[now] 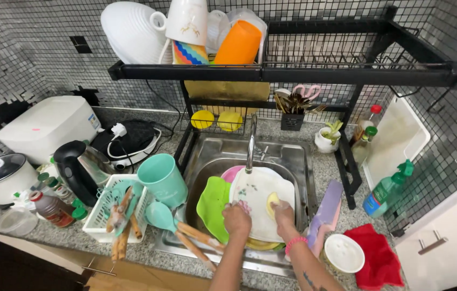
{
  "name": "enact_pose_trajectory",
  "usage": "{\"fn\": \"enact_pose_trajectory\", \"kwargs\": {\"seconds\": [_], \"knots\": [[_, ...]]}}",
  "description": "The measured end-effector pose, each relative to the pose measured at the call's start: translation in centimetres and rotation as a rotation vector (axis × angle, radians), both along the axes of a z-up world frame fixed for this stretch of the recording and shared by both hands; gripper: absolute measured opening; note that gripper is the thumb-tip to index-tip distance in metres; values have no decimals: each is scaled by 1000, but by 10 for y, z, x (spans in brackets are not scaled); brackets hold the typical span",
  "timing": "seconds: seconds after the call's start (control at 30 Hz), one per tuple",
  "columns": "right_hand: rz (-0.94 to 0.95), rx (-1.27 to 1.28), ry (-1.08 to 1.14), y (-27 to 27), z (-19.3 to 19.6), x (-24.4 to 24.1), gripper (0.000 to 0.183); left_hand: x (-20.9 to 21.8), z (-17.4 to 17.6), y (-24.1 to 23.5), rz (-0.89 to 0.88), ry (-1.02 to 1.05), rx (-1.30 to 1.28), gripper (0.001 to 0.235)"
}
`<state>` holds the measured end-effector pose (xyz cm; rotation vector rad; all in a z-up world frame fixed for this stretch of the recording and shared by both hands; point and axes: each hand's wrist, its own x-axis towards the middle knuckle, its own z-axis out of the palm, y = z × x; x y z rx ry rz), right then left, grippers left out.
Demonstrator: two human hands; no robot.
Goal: The person washes a stack of dishes in a kitchen sink using a yellow sponge and running water. They scrub and rinse a white bowl, a white plate with a floral pattern, a green plate, and a pink plate, placing each item aside after cleaning.
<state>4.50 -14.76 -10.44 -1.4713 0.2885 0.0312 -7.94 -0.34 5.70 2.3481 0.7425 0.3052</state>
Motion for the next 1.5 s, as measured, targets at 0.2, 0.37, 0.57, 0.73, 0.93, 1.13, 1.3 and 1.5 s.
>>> {"fn": "enact_pose_trajectory", "kwargs": {"seconds": [0.2, 0.37, 0.57, 0.73, 0.93, 1.13, 1.3, 1.5], "knots": [[-12, -503, 92, 5, 68, -60, 38, -15, -19, 2, -33, 130, 92, 30], [172, -849, 53, 1, 59, -73, 36, -13, -30, 4, -8, 127, 68, 28], [368, -982, -72, 0, 37, -79, 55, -2, -48, 10, -7, 95, 103, 26], [391, -1071, -158, -4, 29, -75, 60, 11, -64, 20, -7, 87, 92, 27], [417, -1054, -271, -1, 31, -75, 67, 24, -65, 23, 14, 74, 37, 36], [396, -983, -199, -4, 77, -88, 79, 60, -115, 17, 60, -141, -119, 57], [407, -807, -342, -9, 77, -82, 76, 52, -72, 1, 98, -188, -379, 46], [422, -601, -188, 0, 97, -93, 65, 28, -34, -5, 117, -182, -291, 36]]}}
